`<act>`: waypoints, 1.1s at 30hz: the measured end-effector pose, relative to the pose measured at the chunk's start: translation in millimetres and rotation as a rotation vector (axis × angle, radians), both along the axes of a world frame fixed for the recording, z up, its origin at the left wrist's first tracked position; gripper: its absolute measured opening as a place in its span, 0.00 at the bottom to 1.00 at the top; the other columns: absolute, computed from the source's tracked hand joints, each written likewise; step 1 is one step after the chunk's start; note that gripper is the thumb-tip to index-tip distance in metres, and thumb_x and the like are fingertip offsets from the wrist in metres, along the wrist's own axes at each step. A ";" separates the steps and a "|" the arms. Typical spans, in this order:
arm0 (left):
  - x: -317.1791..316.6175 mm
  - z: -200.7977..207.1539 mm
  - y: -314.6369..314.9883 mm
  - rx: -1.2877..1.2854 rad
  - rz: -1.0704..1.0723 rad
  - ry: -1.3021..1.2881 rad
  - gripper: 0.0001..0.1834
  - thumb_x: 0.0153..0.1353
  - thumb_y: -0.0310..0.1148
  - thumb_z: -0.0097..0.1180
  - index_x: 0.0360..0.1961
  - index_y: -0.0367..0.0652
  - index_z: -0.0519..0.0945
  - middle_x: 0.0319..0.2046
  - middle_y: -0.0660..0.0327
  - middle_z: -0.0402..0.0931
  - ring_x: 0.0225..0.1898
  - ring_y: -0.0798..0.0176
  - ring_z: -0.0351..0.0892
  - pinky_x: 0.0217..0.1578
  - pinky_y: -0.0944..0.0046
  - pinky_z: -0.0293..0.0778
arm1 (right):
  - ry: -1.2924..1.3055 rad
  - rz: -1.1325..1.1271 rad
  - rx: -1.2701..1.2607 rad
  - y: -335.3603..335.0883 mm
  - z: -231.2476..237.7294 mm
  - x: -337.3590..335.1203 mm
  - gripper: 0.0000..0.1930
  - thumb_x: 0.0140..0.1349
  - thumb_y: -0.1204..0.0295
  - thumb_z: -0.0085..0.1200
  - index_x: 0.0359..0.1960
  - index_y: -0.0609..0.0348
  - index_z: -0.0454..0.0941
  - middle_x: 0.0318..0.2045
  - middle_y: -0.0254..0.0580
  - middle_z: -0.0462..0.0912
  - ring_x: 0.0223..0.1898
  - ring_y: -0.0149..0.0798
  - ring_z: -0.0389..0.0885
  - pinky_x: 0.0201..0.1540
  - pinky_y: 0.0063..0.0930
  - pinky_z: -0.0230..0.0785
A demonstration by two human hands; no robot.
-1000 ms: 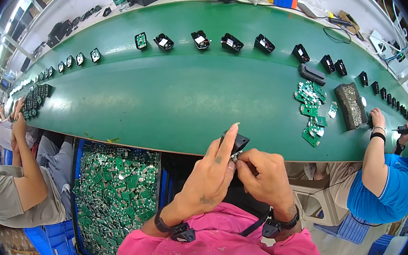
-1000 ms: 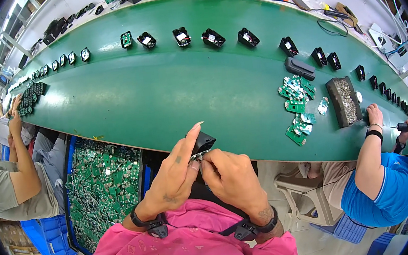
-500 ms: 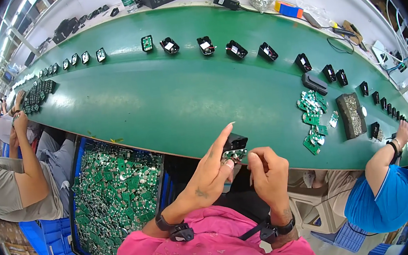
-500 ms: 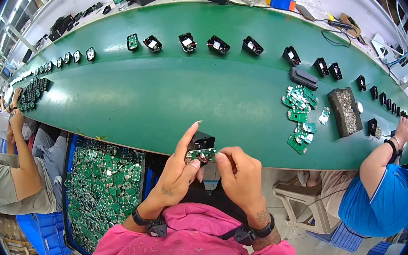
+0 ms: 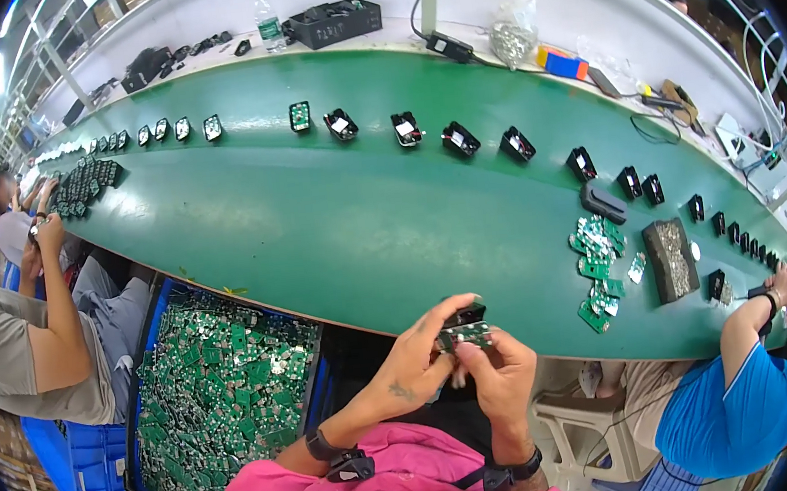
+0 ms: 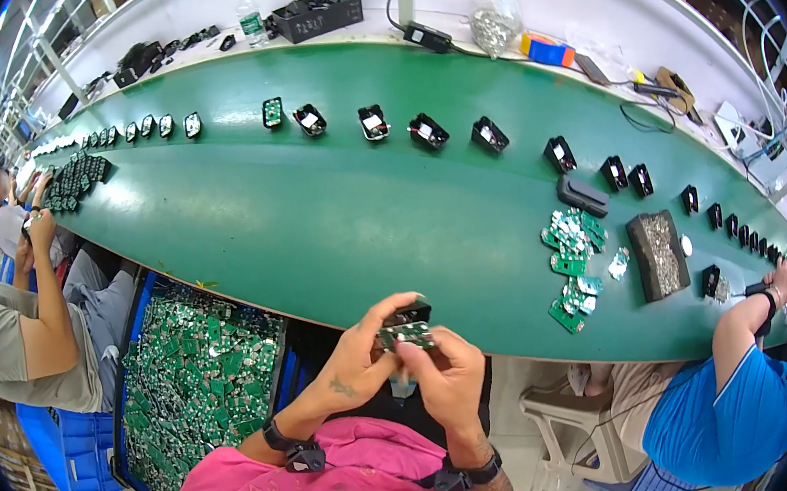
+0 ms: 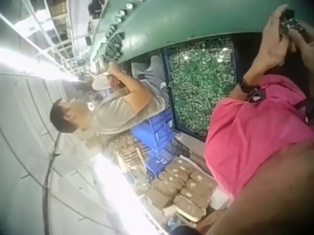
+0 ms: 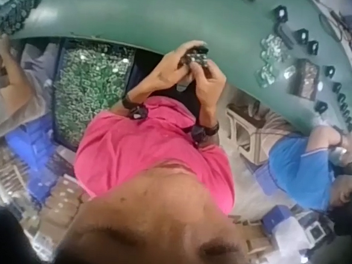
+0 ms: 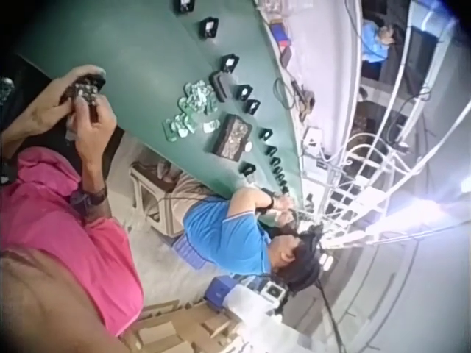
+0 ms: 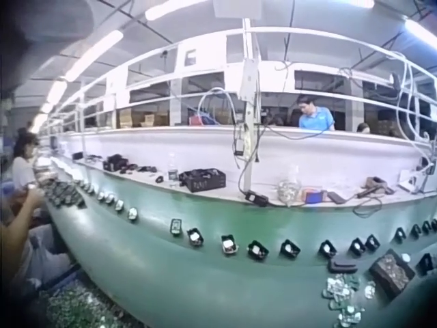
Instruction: The person picks up a black plastic housing and a green circuit board, fits the board into the housing, and presses them together. They then place the assembled unit onto the green conveyor belt and repeat the process.
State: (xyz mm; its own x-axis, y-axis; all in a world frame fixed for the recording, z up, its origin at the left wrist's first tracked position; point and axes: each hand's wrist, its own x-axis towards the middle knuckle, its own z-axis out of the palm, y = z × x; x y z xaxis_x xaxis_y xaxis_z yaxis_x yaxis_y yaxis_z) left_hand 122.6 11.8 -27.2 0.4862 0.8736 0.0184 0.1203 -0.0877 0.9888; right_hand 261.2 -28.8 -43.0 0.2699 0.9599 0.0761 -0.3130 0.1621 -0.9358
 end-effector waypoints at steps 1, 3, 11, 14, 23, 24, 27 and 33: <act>1.9 -5.6 0.6 0.018 -0.003 -0.090 0.30 0.66 0.21 0.54 0.69 0.43 0.64 0.49 0.57 0.77 0.40 0.69 0.80 0.43 0.66 0.78 | 0.029 0.038 -0.041 -1.6 -3.1 7.3 0.07 0.67 0.77 0.58 0.31 0.69 0.79 0.19 0.35 0.79 0.18 0.25 0.75 0.19 0.20 0.66; -1.2 -12.7 3.9 -0.019 -0.023 -0.105 0.31 0.64 0.20 0.54 0.69 0.44 0.65 0.49 0.56 0.76 0.37 0.68 0.79 0.40 0.67 0.77 | 0.109 0.048 -0.101 -3.7 -7.8 21.0 0.09 0.68 0.77 0.57 0.27 0.67 0.78 0.19 0.35 0.78 0.14 0.24 0.72 0.15 0.20 0.62; 9.0 -3.0 6.4 0.270 0.070 0.062 0.29 0.61 0.19 0.53 0.65 0.45 0.72 0.53 0.50 0.76 0.45 0.58 0.81 0.44 0.62 0.77 | -0.309 0.190 -0.061 -2.9 8.5 34.6 0.10 0.66 0.74 0.59 0.27 0.66 0.79 0.19 0.35 0.78 0.17 0.24 0.72 0.19 0.21 0.63; 12.4 0.9 3.4 0.440 0.101 0.137 0.30 0.61 0.18 0.50 0.67 0.42 0.70 0.53 0.47 0.77 0.50 0.53 0.81 0.51 0.62 0.75 | -0.611 0.089 -0.057 6.0 16.4 40.1 0.10 0.65 0.73 0.61 0.28 0.68 0.79 0.19 0.37 0.77 0.19 0.26 0.72 0.23 0.25 0.64; 9.8 5.1 -5.1 -0.050 0.086 -0.166 0.24 0.68 0.28 0.51 0.65 0.38 0.68 0.50 0.58 0.78 0.33 0.75 0.74 0.33 0.74 0.73 | -0.594 -0.076 -0.029 7.6 10.8 27.0 0.12 0.66 0.72 0.63 0.26 0.66 0.78 0.18 0.26 0.73 0.22 0.18 0.65 0.22 0.18 0.57; 12.6 6.0 -6.4 -0.053 0.149 -0.111 0.22 0.70 0.29 0.51 0.64 0.38 0.68 0.50 0.57 0.78 0.33 0.74 0.75 0.31 0.75 0.72 | -0.595 -0.078 -0.031 6.5 12.6 27.4 0.12 0.66 0.72 0.63 0.26 0.66 0.78 0.18 0.26 0.73 0.22 0.18 0.65 0.22 0.18 0.57; 17.2 -3.5 -6.6 0.021 0.191 -0.103 0.19 0.72 0.30 0.49 0.61 0.37 0.69 0.51 0.55 0.78 0.34 0.75 0.77 0.28 0.76 0.73 | -0.575 -0.090 -0.118 3.4 13.6 30.0 0.13 0.63 0.71 0.65 0.26 0.68 0.78 0.17 0.41 0.76 0.18 0.29 0.70 0.22 0.26 0.62; 26.9 -9.3 -7.4 0.090 0.260 -0.028 0.17 0.73 0.29 0.46 0.60 0.37 0.70 0.48 0.52 0.80 0.34 0.74 0.80 0.28 0.71 0.77 | -0.644 -0.087 -0.138 5.4 11.1 29.7 0.14 0.62 0.71 0.65 0.23 0.67 0.76 0.17 0.40 0.77 0.17 0.27 0.70 0.20 0.26 0.62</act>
State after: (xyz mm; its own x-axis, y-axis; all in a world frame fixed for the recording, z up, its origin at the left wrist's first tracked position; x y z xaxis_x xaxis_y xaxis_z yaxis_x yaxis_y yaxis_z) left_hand 149.5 4.5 -36.5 0.2445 0.9631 0.1122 0.1226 -0.1455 0.9817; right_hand 291.0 -23.4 -31.9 0.2887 0.9491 0.1260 0.3247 0.0267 -0.9454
